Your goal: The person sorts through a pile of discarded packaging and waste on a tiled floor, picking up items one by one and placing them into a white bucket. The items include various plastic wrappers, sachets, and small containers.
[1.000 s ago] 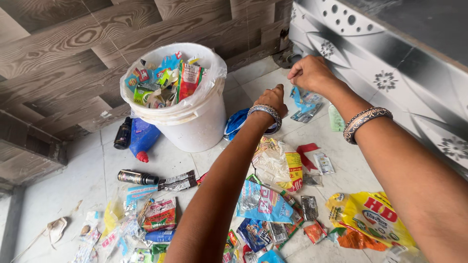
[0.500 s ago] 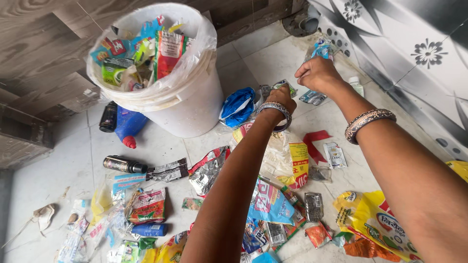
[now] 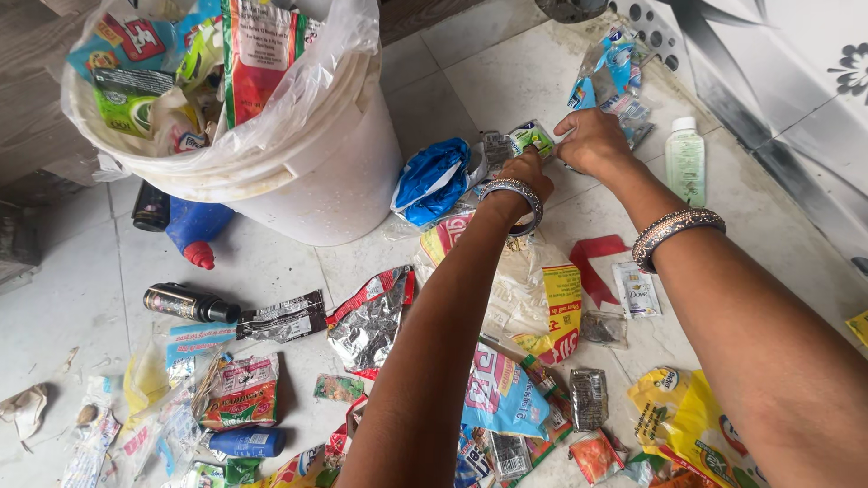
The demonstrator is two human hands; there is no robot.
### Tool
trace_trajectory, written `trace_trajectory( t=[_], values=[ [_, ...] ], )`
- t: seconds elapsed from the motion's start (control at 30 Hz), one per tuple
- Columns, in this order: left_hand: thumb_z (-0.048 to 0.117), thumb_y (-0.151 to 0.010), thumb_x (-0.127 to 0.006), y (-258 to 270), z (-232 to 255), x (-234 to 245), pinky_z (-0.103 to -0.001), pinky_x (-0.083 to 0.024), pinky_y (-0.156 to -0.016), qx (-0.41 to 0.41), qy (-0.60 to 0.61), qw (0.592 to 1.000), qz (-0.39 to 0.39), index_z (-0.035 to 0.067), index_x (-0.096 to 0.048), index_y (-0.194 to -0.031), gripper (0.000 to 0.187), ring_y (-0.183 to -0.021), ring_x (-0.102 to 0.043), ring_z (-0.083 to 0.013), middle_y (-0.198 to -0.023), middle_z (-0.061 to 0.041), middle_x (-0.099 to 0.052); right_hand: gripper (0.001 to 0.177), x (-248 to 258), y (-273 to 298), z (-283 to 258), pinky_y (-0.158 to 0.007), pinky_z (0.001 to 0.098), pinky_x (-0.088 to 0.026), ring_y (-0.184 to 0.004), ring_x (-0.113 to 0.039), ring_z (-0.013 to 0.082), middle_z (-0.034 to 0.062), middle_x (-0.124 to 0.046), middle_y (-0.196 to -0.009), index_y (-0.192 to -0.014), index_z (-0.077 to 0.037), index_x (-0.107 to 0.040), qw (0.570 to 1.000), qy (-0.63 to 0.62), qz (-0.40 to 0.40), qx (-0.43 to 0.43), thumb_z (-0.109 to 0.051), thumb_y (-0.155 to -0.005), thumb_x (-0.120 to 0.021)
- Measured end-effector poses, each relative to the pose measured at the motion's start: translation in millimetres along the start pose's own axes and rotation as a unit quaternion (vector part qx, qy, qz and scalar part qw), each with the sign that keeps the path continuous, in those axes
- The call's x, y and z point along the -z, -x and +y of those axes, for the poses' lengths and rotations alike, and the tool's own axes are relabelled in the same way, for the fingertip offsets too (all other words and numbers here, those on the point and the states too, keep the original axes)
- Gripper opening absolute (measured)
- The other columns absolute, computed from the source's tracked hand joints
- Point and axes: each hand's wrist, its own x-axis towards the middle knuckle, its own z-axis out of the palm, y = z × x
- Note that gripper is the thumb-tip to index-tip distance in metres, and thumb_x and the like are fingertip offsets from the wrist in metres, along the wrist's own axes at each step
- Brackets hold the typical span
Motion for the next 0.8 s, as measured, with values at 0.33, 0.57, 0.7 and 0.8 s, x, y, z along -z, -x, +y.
trace_trajectory(
  t=[0.33, 0.57, 0.7, 0.8],
  values=[
    [0.018, -0.086, -0.059, -14.8, -9.0, -4.9, -0.046, -0.045, -0.111, 0.036, 0.008, 0.999, 0.001, 0.003, -0.055, -0.135, 0.052, -0.131, -0.057, -0.0415, -0.135, -0.031, -0.058, 0.058, -26.9, -16.5, 15.8, -0.096, 0.0401, -0.054, -0.109, -0.07, 0.0312, 0.0215, -0.073, -0.114, -0.121, -0.006, -0.073, 0.998, 0.046, 0.025, -0.029, -0.034, -0.074, -0.092],
    [0.017, -0.086, -0.059, -11.4, -12.7, -5.4, -0.044, -0.047, -0.111, 0.021, 0.002, 1.0, 0.011, 0.007, -0.06, -0.134, 0.049, -0.131, -0.059, -0.0395, -0.133, -0.028, -0.063, 0.051, -35.9, -17.5, 11.9, -0.086, 0.0363, -0.056, -0.096, -0.072, 0.0259, 0.0184, -0.075, -0.104, -0.111, -0.003, -0.075, 0.998, -0.032, 0.038, -0.041, -0.03, -0.072, -0.094],
    [0.015, -0.086, -0.06, -9.7, -12.1, -0.4, -0.044, -0.046, -0.11, 0.037, 0.018, 0.999, -0.001, 0.006, -0.053, -0.14, 0.055, -0.129, -0.057, -0.0419, -0.134, -0.031, -0.058, 0.03, -31.1, -13.6, 3.0, -0.069, 0.0304, -0.058, -0.08, -0.072, 0.0162, 0.0116, -0.077, -0.094, -0.102, -0.004, -0.078, 0.984, -0.153, 0.024, -0.093, -0.022, -0.08, -0.088],
    [0.013, -0.084, -0.06, -11.0, -14.9, -0.7, -0.044, -0.046, -0.109, 0.016, 0.033, 0.999, 0.001, 0.006, -0.056, -0.136, 0.053, -0.129, -0.058, -0.0409, -0.131, -0.03, -0.062, 0.025, -26.7, -7.8, -2.6, -0.063, 0.0303, -0.055, -0.076, -0.068, 0.0154, 0.0122, -0.077, -0.094, -0.101, -0.003, -0.077, 0.982, -0.169, 0.027, -0.085, -0.017, -0.082, -0.087]
  ],
)
